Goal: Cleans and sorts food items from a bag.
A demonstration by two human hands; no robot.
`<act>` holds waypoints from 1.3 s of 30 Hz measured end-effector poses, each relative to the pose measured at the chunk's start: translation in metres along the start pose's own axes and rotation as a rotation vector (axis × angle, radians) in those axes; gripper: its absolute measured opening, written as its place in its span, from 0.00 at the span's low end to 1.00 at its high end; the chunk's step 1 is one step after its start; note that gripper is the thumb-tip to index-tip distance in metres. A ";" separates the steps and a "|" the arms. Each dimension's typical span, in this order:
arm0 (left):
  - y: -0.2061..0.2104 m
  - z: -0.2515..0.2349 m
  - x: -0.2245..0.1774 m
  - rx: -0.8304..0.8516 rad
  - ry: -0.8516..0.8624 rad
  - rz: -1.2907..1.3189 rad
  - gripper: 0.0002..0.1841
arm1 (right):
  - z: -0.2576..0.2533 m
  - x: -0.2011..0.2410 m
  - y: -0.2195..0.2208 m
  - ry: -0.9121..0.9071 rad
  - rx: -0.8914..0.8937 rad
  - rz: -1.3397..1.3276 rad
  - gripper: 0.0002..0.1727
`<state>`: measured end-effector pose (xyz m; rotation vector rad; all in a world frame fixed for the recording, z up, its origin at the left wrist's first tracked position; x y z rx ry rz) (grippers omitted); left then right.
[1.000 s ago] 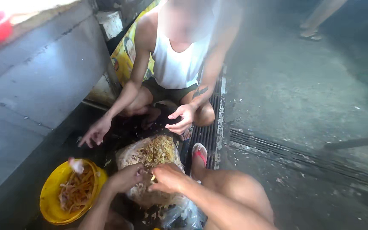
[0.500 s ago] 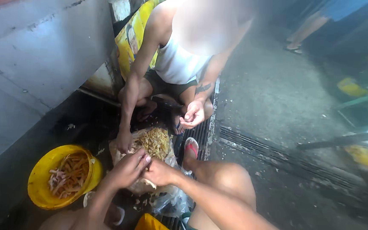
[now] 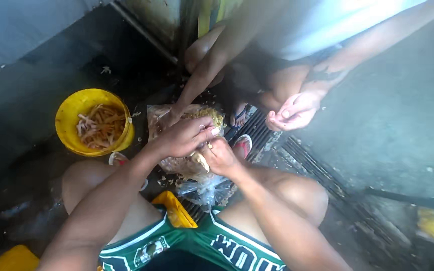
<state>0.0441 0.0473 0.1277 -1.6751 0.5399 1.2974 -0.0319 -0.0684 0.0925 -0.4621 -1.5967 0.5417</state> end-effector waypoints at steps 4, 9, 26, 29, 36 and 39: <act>-0.004 -0.003 0.000 -0.075 0.084 0.157 0.18 | 0.002 0.006 -0.007 -0.017 -0.049 -0.118 0.28; -0.008 -0.006 0.008 -0.128 0.114 0.220 0.16 | 0.001 0.006 -0.010 0.115 -0.038 -0.234 0.25; 0.025 0.000 0.016 -0.039 -0.304 0.094 0.17 | 0.010 -0.010 -0.032 0.248 -0.511 -0.040 0.23; 0.025 0.001 0.013 -0.049 -0.250 0.159 0.10 | 0.013 -0.004 -0.035 0.150 -0.559 0.021 0.21; 0.026 -0.003 0.008 -0.021 -0.137 0.512 0.15 | 0.012 0.000 -0.048 -0.038 -0.632 -0.171 0.16; 0.033 -0.007 0.012 0.015 -0.146 0.587 0.26 | 0.009 -0.005 -0.049 0.131 -0.549 -0.257 0.15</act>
Point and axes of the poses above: each hand's wrist, its own z-axis away from the middle knuckle, its own y-axis out of the palm, x = y × z, the point moved 5 cm from there along -z, towards the middle knuckle, and after that the axes turned 2 degrees about -x, right-handed, at the moved point
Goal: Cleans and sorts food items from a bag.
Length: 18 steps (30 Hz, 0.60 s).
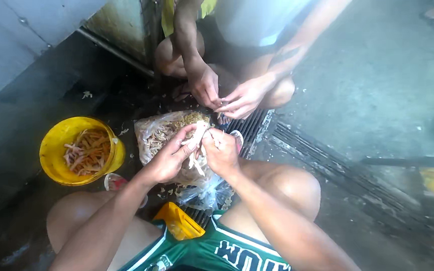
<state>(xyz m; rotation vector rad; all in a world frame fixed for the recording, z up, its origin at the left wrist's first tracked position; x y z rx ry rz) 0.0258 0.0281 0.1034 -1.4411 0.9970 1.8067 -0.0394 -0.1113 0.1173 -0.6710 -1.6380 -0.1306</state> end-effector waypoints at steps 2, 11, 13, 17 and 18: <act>0.000 -0.003 0.002 0.017 0.007 0.059 0.30 | -0.002 -0.004 0.000 0.139 0.055 -0.057 0.15; -0.003 -0.004 0.007 0.199 -0.122 0.513 0.31 | 0.003 -0.005 0.007 0.182 0.292 -0.545 0.19; -0.009 0.000 0.003 0.064 -0.130 0.264 0.30 | 0.005 -0.003 0.007 0.195 0.228 -0.524 0.16; -0.027 -0.004 -0.018 -0.209 0.030 -0.516 0.29 | -0.006 0.000 -0.004 0.173 0.134 -0.283 0.09; -0.029 -0.004 -0.023 -0.257 0.112 -0.567 0.28 | -0.007 0.000 -0.005 0.168 0.154 -0.252 0.09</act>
Point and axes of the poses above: each hand's wrist, its own z-axis away from the middle knuckle, its own y-axis out of the palm, x = y × z, the point moved 5 cm from there along -z, towards the middle knuckle, and after that the axes turned 2 degrees about -x, right-handed, at the moved point
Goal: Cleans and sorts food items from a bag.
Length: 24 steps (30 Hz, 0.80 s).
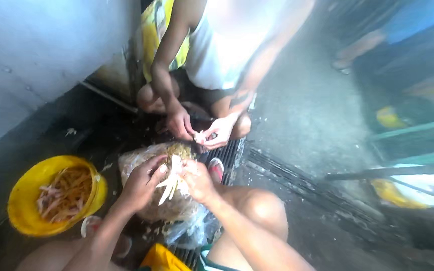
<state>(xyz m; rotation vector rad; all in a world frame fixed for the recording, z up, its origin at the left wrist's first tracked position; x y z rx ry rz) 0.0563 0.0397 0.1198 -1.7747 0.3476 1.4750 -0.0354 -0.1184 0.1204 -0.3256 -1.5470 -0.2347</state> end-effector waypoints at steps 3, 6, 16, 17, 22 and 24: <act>-0.002 -0.003 -0.010 0.011 0.085 0.143 0.23 | -0.002 0.000 0.007 -0.033 0.117 0.045 0.10; 0.011 -0.002 -0.012 0.062 0.057 0.182 0.18 | 0.000 -0.003 0.014 -0.051 0.163 0.055 0.08; -0.013 0.001 0.003 -0.124 -0.042 0.007 0.16 | 0.007 -0.013 0.017 0.162 0.285 0.185 0.15; -0.011 0.002 0.004 -0.111 -0.061 0.006 0.16 | 0.008 -0.013 0.018 0.166 0.304 0.204 0.16; 0.000 0.003 0.003 -0.075 -0.084 -0.025 0.14 | 0.012 -0.016 0.021 0.163 0.347 0.248 0.21; 0.003 0.002 0.004 -0.032 -0.083 -0.008 0.14 | 0.015 -0.018 0.021 0.190 0.303 0.260 0.20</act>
Point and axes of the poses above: each hand's wrist, its own z-axis away from the middle knuckle, its own y-axis out of the palm, x = y × z, the point moved 5 cm from there along -z, towards the middle knuckle, and after that the axes turned 2 degrees about -x, right-handed, at the moved point
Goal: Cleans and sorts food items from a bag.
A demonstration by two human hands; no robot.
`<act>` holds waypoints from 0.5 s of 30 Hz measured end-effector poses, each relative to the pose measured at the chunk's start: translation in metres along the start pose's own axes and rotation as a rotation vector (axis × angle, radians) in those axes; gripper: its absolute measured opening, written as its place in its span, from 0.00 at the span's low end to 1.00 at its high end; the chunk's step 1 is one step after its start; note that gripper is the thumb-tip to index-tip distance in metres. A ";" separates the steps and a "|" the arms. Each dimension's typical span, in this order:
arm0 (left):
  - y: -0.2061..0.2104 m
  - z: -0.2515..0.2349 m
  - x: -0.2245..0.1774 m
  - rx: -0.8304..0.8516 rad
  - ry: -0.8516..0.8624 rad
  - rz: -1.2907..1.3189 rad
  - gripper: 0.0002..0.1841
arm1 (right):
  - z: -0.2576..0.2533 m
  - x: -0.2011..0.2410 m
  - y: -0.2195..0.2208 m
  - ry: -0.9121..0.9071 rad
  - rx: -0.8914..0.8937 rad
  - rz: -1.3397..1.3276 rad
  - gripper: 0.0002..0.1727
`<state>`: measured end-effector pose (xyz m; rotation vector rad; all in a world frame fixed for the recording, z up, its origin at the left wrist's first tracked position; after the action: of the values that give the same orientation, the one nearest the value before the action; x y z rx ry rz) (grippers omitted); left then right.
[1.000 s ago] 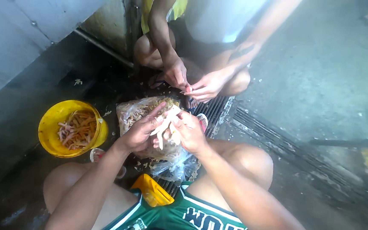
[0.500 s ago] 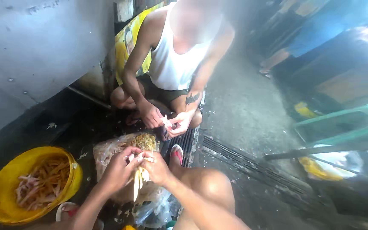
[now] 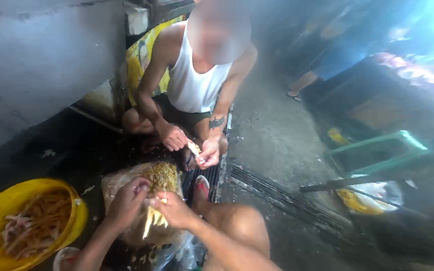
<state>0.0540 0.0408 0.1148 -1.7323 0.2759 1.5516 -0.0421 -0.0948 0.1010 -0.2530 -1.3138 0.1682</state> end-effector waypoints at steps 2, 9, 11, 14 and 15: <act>0.001 -0.002 0.000 0.032 0.039 0.034 0.16 | -0.002 -0.006 0.002 0.008 -0.095 -0.108 0.15; -0.010 -0.016 -0.003 -0.074 0.169 0.138 0.16 | -0.009 -0.012 0.015 -0.079 0.088 -0.393 0.18; -0.012 -0.018 -0.003 -0.078 0.185 0.141 0.16 | -0.008 -0.009 0.016 -0.106 0.116 -0.322 0.17; -0.010 -0.016 -0.001 0.004 0.173 0.090 0.16 | -0.009 -0.006 0.018 -0.186 0.143 -0.250 0.18; -0.008 -0.014 0.000 0.045 0.150 0.055 0.16 | -0.008 -0.004 0.018 -0.194 0.148 -0.216 0.18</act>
<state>0.0693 0.0366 0.1174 -1.8217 0.4334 1.4446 -0.0348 -0.0794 0.0901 0.0329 -1.5038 0.1081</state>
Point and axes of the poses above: each hand's wrist, its own z-axis away from the middle knuckle, its own y-axis out of the palm, x = y × z, the point moved 5 cm from there along -z, towards the middle knuckle, and after that the axes turned 2 degrees about -x, right-handed, at the moved point
